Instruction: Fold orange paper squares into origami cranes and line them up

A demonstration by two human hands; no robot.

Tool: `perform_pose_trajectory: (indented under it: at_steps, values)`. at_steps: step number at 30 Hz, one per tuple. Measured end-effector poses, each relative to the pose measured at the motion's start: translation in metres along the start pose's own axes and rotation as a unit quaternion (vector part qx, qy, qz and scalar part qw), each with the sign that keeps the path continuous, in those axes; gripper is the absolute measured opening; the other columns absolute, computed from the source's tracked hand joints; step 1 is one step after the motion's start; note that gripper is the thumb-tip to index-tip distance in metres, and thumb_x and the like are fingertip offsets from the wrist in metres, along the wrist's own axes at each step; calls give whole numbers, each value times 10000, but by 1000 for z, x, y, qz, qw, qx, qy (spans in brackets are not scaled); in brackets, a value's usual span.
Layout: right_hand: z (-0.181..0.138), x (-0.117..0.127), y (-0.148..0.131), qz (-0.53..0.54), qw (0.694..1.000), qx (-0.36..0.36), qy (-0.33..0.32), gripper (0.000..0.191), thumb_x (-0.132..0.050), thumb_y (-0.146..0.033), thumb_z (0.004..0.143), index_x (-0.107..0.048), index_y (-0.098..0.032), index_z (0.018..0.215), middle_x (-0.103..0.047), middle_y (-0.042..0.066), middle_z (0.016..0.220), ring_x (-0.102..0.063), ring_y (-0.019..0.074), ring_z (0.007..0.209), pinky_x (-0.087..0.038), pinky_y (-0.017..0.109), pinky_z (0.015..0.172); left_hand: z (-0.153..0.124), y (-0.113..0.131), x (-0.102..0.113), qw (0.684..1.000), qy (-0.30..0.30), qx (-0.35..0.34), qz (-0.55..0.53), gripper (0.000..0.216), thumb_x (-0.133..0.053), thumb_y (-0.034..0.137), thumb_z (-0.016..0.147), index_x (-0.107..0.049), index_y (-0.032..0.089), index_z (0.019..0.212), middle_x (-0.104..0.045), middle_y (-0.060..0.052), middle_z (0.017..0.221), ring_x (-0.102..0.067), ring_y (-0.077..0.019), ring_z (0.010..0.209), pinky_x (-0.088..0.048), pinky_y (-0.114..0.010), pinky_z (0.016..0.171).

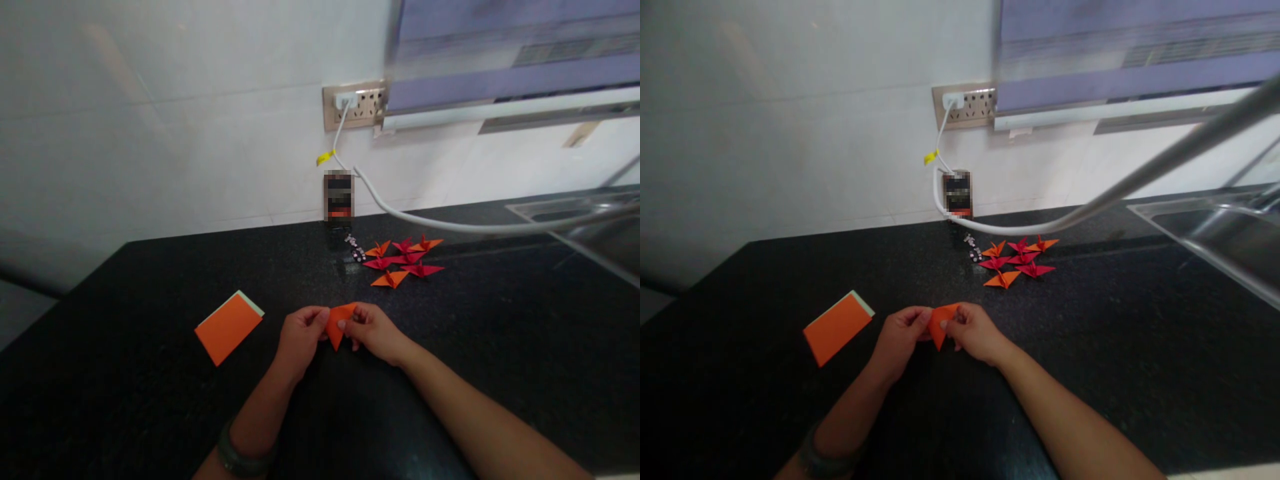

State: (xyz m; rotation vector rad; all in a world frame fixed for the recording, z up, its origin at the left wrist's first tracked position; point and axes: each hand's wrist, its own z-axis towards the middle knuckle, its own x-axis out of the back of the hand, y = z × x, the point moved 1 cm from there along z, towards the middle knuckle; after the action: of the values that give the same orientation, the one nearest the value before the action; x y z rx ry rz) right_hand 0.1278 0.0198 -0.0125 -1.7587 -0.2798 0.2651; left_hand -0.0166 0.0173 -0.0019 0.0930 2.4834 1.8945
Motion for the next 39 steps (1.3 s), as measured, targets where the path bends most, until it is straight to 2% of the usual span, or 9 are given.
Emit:
perform_pose_trajectory:
  at_steps: [5,9,16,21,24,28,30,35,39]
  values:
    - [0,1,-2,19,999,16,24,219,-610,-334,661,-511,-155,740,-510,-44,576,-413,55,418,-354,190,397,1,0,4,998,11,-45,37,183,-618,315,677,-647,136,698,-614,-5,601,-534,-108,553,-439,-215,547]
    - [-2,2,-6,8,995,43,84,283,-673,-332,612,-535,-176,804,-538,-43,620,-425,63,453,-338,191,420,-1,2,3,993,-3,-86,83,171,-603,304,695,-659,142,691,-617,-7,607,-527,-108,560,-414,-203,533]
    - [-5,5,-11,-42,993,67,87,182,-614,-312,672,-582,-142,613,-510,-32,560,-435,76,505,-342,211,491,-6,5,-2,985,-25,-116,127,162,-585,284,709,-662,148,665,-609,-4,594,-524,-114,567,-402,-204,532]
    - [-4,12,-15,-43,993,64,86,194,-605,-320,678,-588,-137,617,-506,-34,557,-412,69,480,-319,206,463,-5,5,2,992,-16,-90,84,167,-596,297,699,-662,145,677,-625,-10,616,-541,-118,583,-419,-213,557]
    - [0,22,-17,-24,990,50,133,246,-619,-355,659,-547,-142,559,-442,-56,486,-365,56,429,-290,198,425,-4,8,4,998,6,-54,41,172,-610,303,685,-654,140,656,-611,1,577,-528,-107,544,-416,-208,532]
    - [3,30,-15,33,976,35,212,283,-601,-404,671,-542,-142,580,-458,-47,495,-379,57,421,-315,187,400,-1,7,6,999,21,-24,-28,181,-635,318,660,-648,137,653,-602,8,559,-523,-101,512,-419,-213,514]
    - [2,26,-12,55,979,26,194,322,-570,-451,693,-531,-146,595,-473,-38,523,-392,60,427,-326,182,388,0,5,5,998,23,-18,-49,190,-644,326,651,-647,136,643,-599,9,553,-523,-98,504,-421,-214,511]
    - [-1,4,-4,23,999,12,31,303,-652,-433,627,-536,-154,654,-475,-46,541,-390,59,430,-326,180,389,-2,5,3,998,2,-14,-56,185,-649,322,654,-655,138,642,-615,4,560,-539,-97,521,-428,-213,536]
    - [-3,0,-3,0,996,44,73,314,-567,-447,708,-499,-163,592,-443,-50,497,-367,61,420,-306,189,404,-4,9,2,999,-8,-11,-30,176,-649,312,655,-654,135,649,-626,-6,561,-553,-102,541,-422,-206,541]
